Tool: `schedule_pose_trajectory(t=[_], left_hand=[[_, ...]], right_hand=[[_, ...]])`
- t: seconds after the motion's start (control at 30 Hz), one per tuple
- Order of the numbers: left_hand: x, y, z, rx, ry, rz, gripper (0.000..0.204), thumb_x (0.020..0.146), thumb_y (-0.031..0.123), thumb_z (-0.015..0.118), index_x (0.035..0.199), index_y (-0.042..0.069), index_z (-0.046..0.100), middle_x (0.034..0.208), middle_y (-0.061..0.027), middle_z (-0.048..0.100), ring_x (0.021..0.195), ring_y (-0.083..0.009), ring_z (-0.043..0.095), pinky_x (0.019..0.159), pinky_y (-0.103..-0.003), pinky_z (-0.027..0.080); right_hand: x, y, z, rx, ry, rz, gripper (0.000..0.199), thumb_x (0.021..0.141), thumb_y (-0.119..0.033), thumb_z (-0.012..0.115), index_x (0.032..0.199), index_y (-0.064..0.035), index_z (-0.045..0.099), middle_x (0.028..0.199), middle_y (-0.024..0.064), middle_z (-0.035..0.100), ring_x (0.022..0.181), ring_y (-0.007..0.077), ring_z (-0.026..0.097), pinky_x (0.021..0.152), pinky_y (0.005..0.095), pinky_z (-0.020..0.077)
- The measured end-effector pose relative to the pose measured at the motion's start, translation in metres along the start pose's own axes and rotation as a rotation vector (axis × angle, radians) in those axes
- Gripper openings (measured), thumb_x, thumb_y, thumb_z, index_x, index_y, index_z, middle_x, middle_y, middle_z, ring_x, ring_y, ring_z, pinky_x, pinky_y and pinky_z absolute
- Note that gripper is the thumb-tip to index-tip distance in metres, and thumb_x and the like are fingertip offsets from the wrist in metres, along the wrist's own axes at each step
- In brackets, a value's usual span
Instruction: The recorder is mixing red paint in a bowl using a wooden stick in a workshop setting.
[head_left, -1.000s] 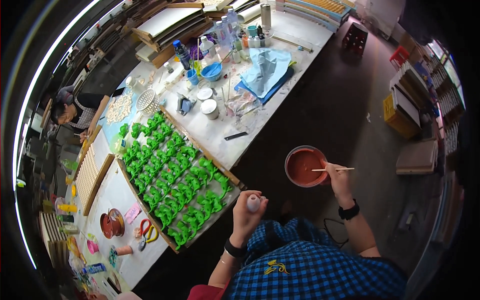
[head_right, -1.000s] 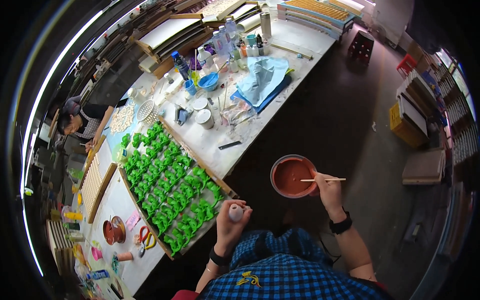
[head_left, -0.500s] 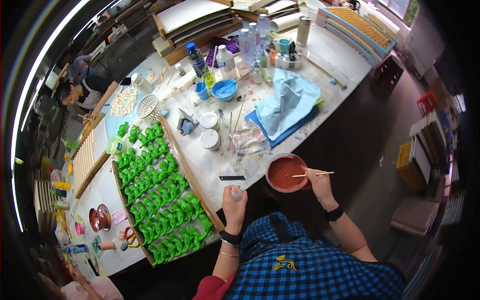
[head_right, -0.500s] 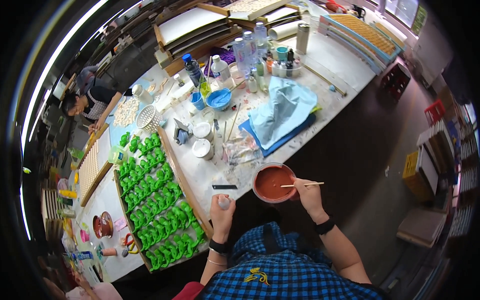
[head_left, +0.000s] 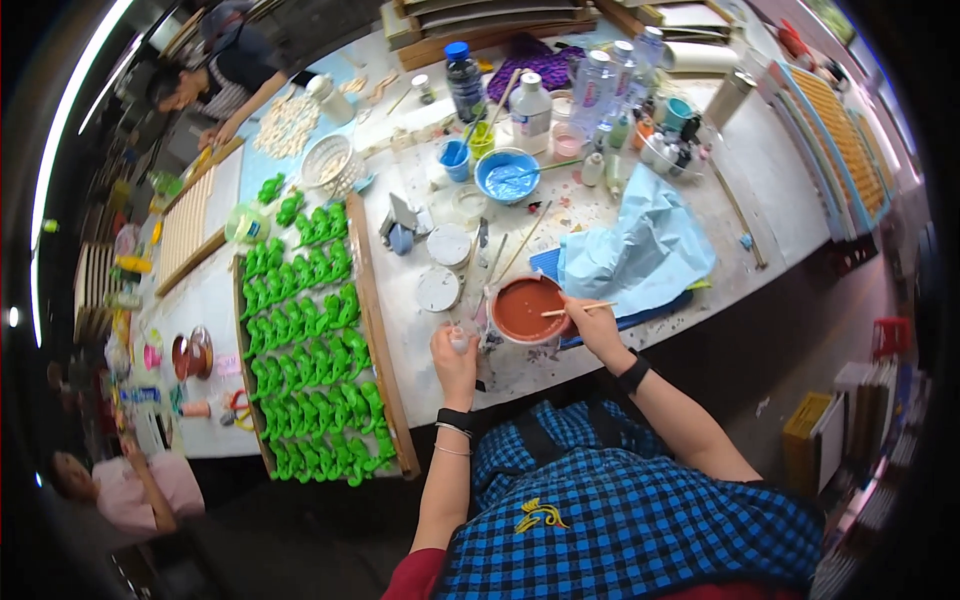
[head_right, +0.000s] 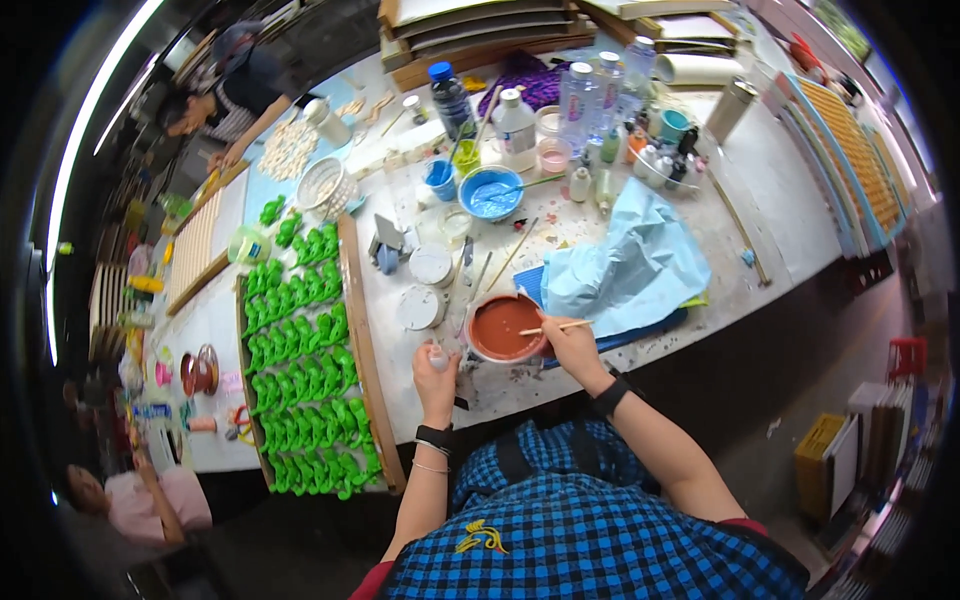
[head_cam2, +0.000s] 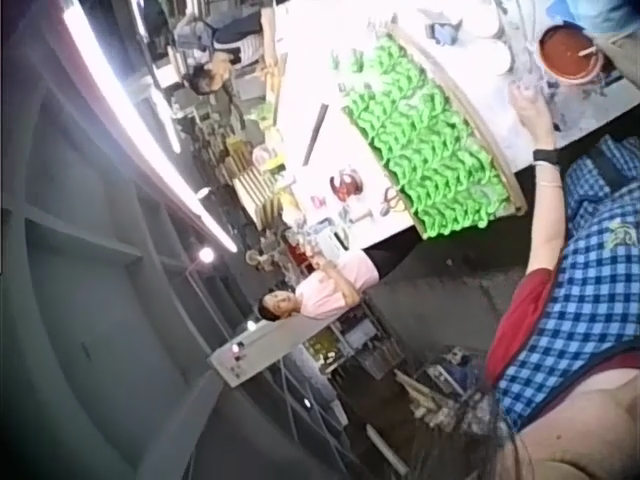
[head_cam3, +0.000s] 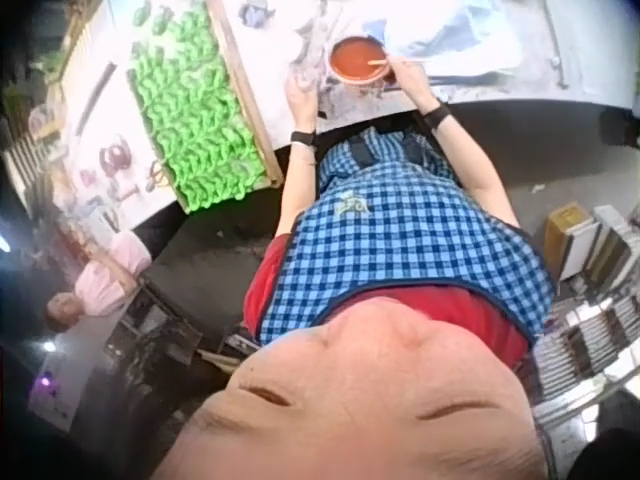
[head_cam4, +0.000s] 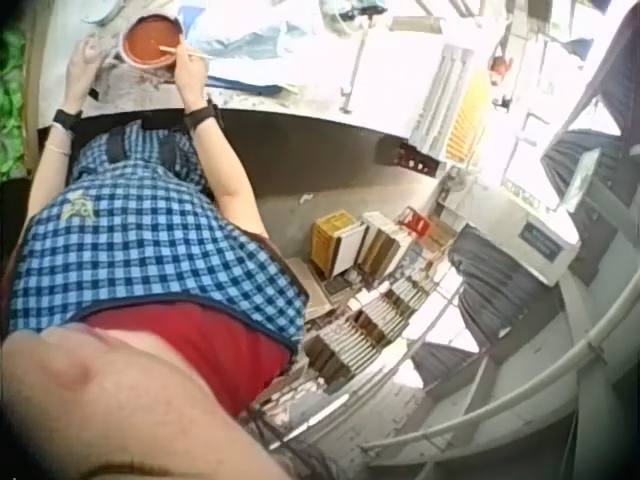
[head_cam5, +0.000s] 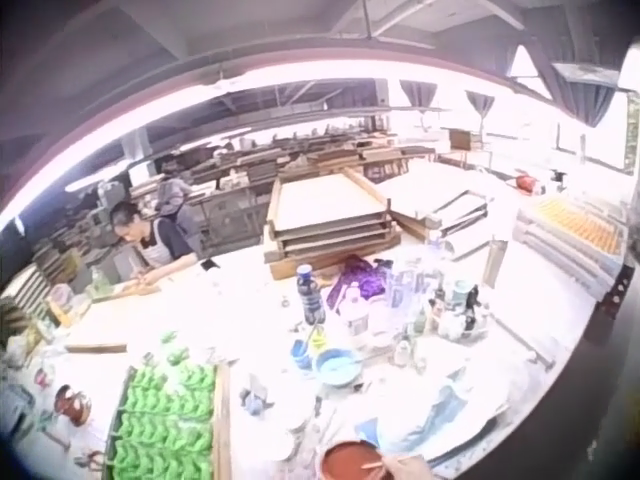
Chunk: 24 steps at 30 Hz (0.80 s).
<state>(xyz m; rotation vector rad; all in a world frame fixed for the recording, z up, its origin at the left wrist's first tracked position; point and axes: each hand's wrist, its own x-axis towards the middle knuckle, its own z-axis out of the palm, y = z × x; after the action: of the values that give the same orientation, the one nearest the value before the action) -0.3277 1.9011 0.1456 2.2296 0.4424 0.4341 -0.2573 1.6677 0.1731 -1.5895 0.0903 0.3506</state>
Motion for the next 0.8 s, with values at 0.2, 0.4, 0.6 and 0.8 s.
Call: schedule_pose_trajectory(t=[0.2,0.4,0.6,0.8], left_hand=[[-0.036,0.036,-0.016,0.112,0.268,-0.011,0.039,0.07,0.008,0.074,0.1,-0.001,0.05,0.099,-0.0142,0.059,0.089,-0.0286,0.057,0.083,-0.035,0.044],[-0.061,0.067,-0.017,-0.268,0.222,-0.352,0.029,0.074,0.006,0.072,0.089,0.004,0.048,0.076,-0.0027,0.056,0.069,-0.0102,0.054,0.065,-0.025,0.046],[-0.049,0.073,-0.003,-0.367,0.122,-0.352,0.025,0.075,0.005,0.07,0.089,0.005,0.049,0.077,-0.0011,0.056,0.07,-0.0089,0.054,0.064,-0.024,0.045],[-0.034,0.057,-0.001,-0.402,0.043,-0.328,0.022,0.075,0.007,0.069,0.088,0.004,0.051,0.081,-0.004,0.062,0.074,-0.0107,0.058,0.067,-0.025,0.047]], right_hand=[[0.052,0.011,0.004,0.012,-0.149,0.108,0.03,0.091,-0.024,0.047,0.098,0.0002,0.063,0.069,0.0025,0.06,0.055,0.0065,0.055,0.048,0.0206,0.0472],[0.055,-0.004,-0.004,0.05,-0.282,0.183,0.032,0.093,-0.027,0.046,0.102,-0.0008,0.062,0.071,0.0023,0.06,0.058,0.0076,0.057,0.047,0.0209,0.0487],[0.057,0.004,-0.015,0.049,-0.199,0.02,0.03,0.09,-0.016,0.048,0.111,0.0025,0.059,0.069,0.0042,0.062,0.057,0.008,0.056,0.047,0.0199,0.0473],[0.053,-0.006,-0.029,-0.066,-0.111,-0.011,0.027,0.09,-0.017,0.05,0.105,0.001,0.063,0.065,0.0034,0.061,0.054,0.0069,0.055,0.045,0.0185,0.0446]])
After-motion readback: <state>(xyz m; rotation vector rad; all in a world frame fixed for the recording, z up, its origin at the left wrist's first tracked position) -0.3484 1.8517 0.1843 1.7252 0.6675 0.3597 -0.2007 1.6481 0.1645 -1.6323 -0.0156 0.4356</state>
